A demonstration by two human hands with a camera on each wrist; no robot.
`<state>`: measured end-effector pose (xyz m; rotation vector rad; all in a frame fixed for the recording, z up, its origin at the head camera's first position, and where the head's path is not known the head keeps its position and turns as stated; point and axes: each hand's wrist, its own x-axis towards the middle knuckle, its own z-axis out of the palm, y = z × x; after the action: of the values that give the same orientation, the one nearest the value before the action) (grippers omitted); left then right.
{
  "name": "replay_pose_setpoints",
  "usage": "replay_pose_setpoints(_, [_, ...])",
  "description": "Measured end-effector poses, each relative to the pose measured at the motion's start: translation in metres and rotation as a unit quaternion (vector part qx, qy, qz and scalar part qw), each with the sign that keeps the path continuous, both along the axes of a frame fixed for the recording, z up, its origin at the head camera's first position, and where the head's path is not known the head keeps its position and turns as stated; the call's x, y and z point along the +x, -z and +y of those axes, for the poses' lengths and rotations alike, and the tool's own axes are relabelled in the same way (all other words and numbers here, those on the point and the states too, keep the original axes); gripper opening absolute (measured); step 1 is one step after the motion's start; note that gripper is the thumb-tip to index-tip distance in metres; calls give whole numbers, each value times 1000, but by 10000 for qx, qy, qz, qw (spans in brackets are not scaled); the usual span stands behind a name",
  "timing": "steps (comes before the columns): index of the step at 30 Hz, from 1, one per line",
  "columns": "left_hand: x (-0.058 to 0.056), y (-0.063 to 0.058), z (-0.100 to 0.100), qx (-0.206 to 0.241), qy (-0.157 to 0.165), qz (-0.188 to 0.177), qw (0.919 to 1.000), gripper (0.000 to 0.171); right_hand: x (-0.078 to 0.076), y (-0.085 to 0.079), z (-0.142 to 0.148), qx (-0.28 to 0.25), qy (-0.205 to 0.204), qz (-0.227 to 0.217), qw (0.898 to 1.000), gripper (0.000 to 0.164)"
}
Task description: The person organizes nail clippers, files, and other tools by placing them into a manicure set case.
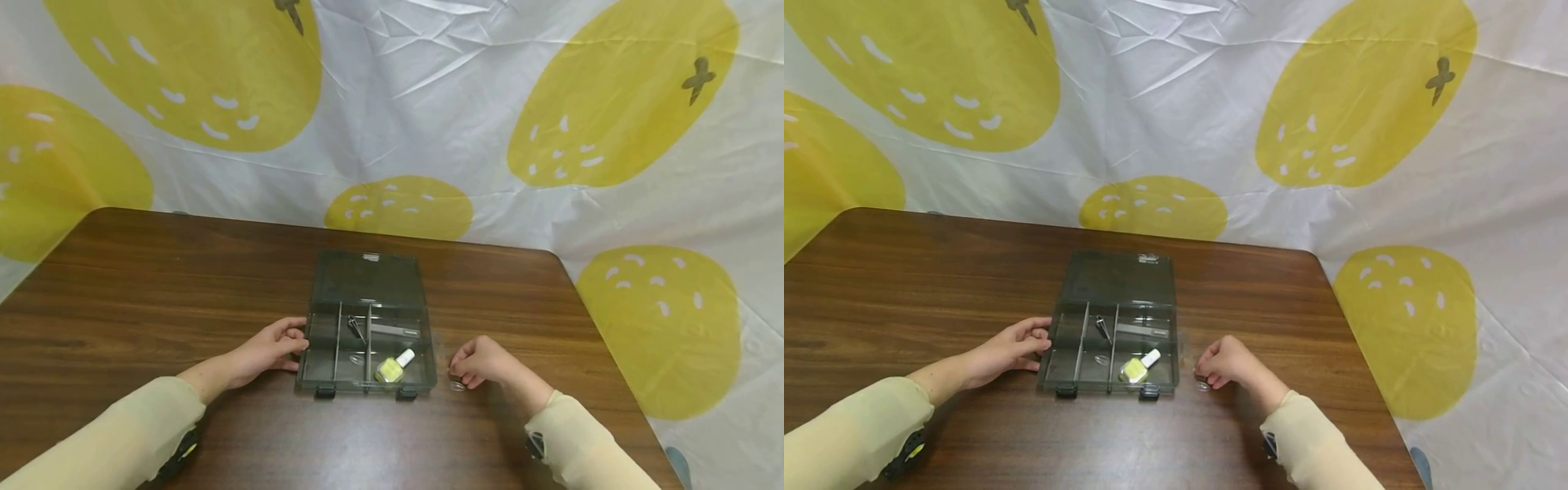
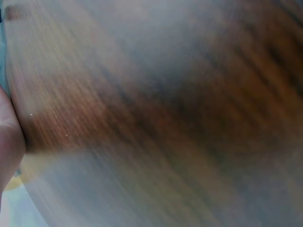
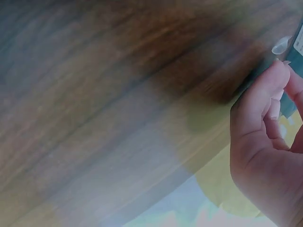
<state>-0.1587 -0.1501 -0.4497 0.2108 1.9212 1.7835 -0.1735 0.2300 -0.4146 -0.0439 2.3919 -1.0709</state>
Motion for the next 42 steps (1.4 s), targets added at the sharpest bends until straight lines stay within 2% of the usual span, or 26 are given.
replay_pose_setpoints(6, [-1,2,-1,-12,-2,-14,10000,67,-2,-9,-2,-62,58,-122,9999,11])
replay_pose_setpoints(13, [-2,2,-1,-54,11,-25,10000,67,-5,-23,-9,-145,-179,-119,9997,14])
replay_pose_setpoints(26, [-1,1,-1,-25,3,-24,10000,67,-7,-33,-22,-188,-445,-283,9984,10])
replay_pose_setpoints(35, [0,-2,1,35,78,19,10000,66,-11,-47,-45,-224,-739,-309,9965,9])
replay_pose_setpoints(42, [1,-2,0,-37,78,-1,10000,67,-13,-56,-74,-266,-912,-242,9952,8])
